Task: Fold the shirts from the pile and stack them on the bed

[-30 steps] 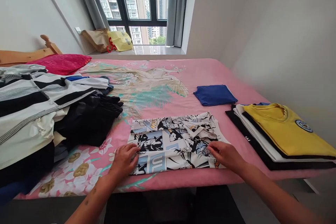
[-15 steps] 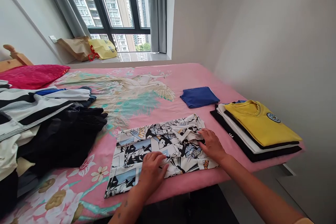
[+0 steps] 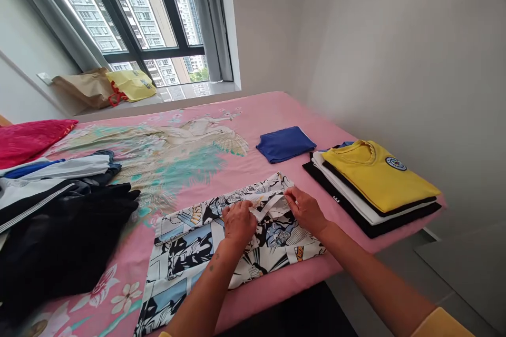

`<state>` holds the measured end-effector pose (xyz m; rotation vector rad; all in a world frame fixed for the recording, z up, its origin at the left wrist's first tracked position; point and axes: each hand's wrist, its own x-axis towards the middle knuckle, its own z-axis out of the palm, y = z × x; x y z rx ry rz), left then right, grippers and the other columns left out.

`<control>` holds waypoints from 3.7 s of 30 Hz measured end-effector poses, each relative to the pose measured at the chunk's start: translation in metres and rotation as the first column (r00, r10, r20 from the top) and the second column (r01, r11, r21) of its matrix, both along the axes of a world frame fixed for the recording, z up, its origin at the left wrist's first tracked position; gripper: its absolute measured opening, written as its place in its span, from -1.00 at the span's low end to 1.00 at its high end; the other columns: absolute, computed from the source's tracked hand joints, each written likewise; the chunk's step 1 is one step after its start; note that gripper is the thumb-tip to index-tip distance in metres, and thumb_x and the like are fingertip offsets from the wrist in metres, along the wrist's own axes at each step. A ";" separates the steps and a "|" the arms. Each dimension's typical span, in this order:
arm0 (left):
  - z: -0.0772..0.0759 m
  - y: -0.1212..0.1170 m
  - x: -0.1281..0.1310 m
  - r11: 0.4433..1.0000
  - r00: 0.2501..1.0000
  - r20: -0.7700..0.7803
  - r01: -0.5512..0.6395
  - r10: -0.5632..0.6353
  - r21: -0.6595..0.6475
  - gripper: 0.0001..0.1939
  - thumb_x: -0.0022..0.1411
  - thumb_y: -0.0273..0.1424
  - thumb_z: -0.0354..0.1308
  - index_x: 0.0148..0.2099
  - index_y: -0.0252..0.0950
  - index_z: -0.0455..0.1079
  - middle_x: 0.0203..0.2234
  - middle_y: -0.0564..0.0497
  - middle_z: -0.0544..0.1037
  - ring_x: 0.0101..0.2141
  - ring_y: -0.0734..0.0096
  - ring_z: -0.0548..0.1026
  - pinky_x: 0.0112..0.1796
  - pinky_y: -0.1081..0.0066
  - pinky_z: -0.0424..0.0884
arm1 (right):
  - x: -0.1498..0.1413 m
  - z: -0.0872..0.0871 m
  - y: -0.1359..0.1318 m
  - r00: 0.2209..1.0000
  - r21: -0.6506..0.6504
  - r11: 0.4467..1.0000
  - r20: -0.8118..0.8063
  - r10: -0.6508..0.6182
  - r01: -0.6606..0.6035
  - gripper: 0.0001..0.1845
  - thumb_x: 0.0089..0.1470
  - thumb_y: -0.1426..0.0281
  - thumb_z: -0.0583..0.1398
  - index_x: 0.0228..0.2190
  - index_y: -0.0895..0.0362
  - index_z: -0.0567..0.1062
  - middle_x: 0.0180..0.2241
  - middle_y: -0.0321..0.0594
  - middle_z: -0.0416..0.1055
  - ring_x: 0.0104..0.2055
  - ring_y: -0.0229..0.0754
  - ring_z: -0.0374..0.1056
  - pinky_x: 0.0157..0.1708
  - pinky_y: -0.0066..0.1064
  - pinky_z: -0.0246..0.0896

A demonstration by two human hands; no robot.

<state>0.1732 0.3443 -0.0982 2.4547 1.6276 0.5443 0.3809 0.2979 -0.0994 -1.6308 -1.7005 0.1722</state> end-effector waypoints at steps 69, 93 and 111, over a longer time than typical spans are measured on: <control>-0.005 0.004 0.009 0.953 0.934 0.215 0.300 -0.285 -0.042 -0.61 0.31 -0.33 -0.16 0.11 -0.19 0.32 0.09 -0.10 0.38 0.18 0.25 0.20 0.18 0.01 -0.01 | 0.032 -0.013 0.064 0.951 -0.204 0.960 0.279 -0.130 0.191 -0.52 0.22 0.32 -0.12 0.11 0.19 0.25 0.18 -0.06 0.15 0.27 -0.08 -0.10 0.22 -0.07 -0.26; -0.007 -0.050 -0.183 0.989 0.986 -0.162 0.019 -0.043 -0.145 -0.64 0.19 -0.15 0.01 -0.03 -0.14 0.39 -0.10 -0.06 0.45 -0.05 0.15 0.38 -0.03 0.14 0.27 | 0.019 -0.017 0.014 0.995 -0.573 0.818 -0.051 -0.086 0.041 -0.78 -0.22 0.37 0.21 -0.40 0.11 0.49 -0.40 -0.22 0.45 -0.31 -0.16 0.33 -0.37 -0.43 0.10; 0.017 -0.054 -0.196 0.913 0.974 -0.204 0.004 -0.096 -0.407 -0.77 0.08 -0.18 0.01 -0.31 -0.22 0.32 -0.34 0.03 0.49 -0.26 0.27 0.40 -0.16 0.27 0.15 | 0.002 -0.006 -0.031 0.629 -0.474 0.762 -0.769 -0.113 -0.442 -0.58 -0.14 0.12 0.24 -0.30 0.18 0.48 -0.36 -0.23 0.49 -0.35 -0.23 0.38 -0.32 -0.41 0.27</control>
